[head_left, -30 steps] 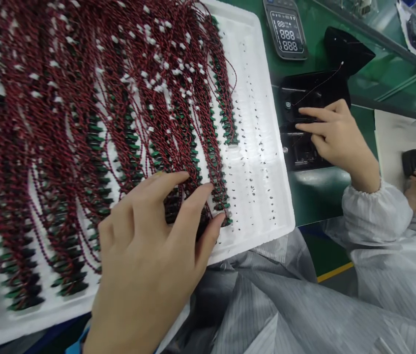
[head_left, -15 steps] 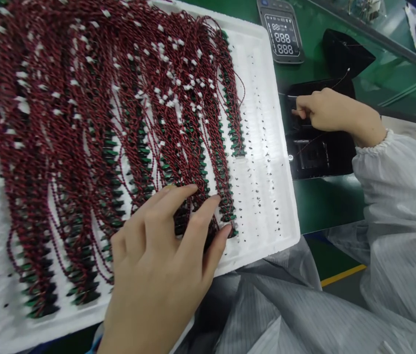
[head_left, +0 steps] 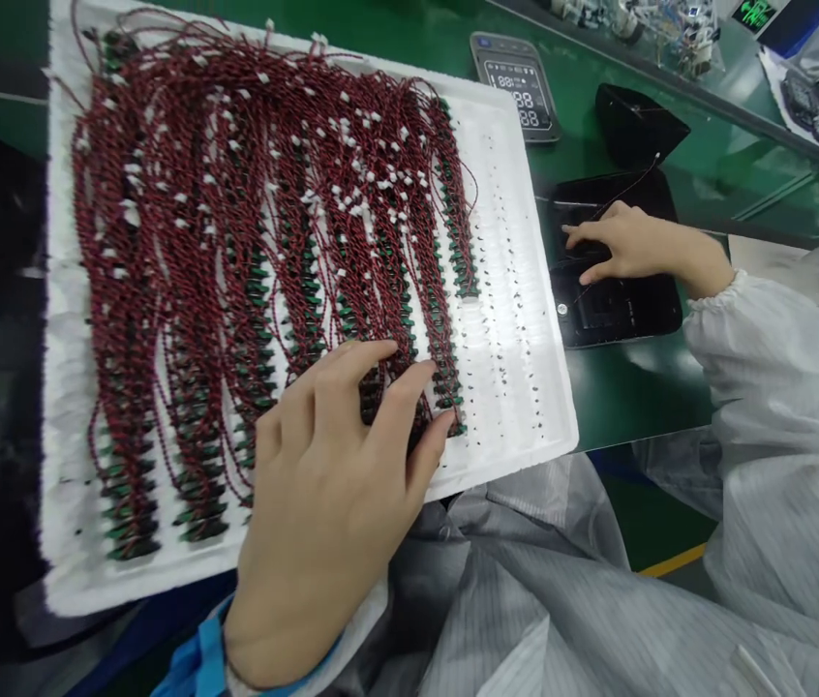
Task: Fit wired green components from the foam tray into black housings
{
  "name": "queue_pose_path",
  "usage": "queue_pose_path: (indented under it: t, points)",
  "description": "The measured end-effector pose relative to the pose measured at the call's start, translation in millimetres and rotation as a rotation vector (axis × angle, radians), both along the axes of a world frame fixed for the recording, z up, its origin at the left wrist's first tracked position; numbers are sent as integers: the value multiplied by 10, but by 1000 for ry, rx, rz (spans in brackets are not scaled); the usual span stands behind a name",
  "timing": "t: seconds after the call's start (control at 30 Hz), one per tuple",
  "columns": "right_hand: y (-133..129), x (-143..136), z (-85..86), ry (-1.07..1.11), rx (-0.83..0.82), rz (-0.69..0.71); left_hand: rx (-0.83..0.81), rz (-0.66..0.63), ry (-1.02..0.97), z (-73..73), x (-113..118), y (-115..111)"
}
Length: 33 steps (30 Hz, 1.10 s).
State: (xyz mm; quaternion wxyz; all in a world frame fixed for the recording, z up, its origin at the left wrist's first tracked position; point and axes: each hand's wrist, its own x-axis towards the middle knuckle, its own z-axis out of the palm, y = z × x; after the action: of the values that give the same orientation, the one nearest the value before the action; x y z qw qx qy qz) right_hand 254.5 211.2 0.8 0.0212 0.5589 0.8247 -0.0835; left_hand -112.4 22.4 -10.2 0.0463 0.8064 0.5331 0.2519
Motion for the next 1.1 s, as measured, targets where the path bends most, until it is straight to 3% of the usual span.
queue_pose_path:
  t: [0.1,0.37,0.63,0.93,1.1]
  points:
    - [-44,-25,-80,-49,-76,93,20,1,23,-11,-2,15]
    - [-137,-95,-159,-101,-33,106,135,-32,110,-38,-16,57]
    - [-306,276,-132,-31,-97,82,127,-40,206,-15,-20,52]
    - [-750,579,-151,-92,55,71,217,-64,238,-36,-29,72]
    - [-813,766,-139,-143,117,2,270,-78,234,-51,-25,105]
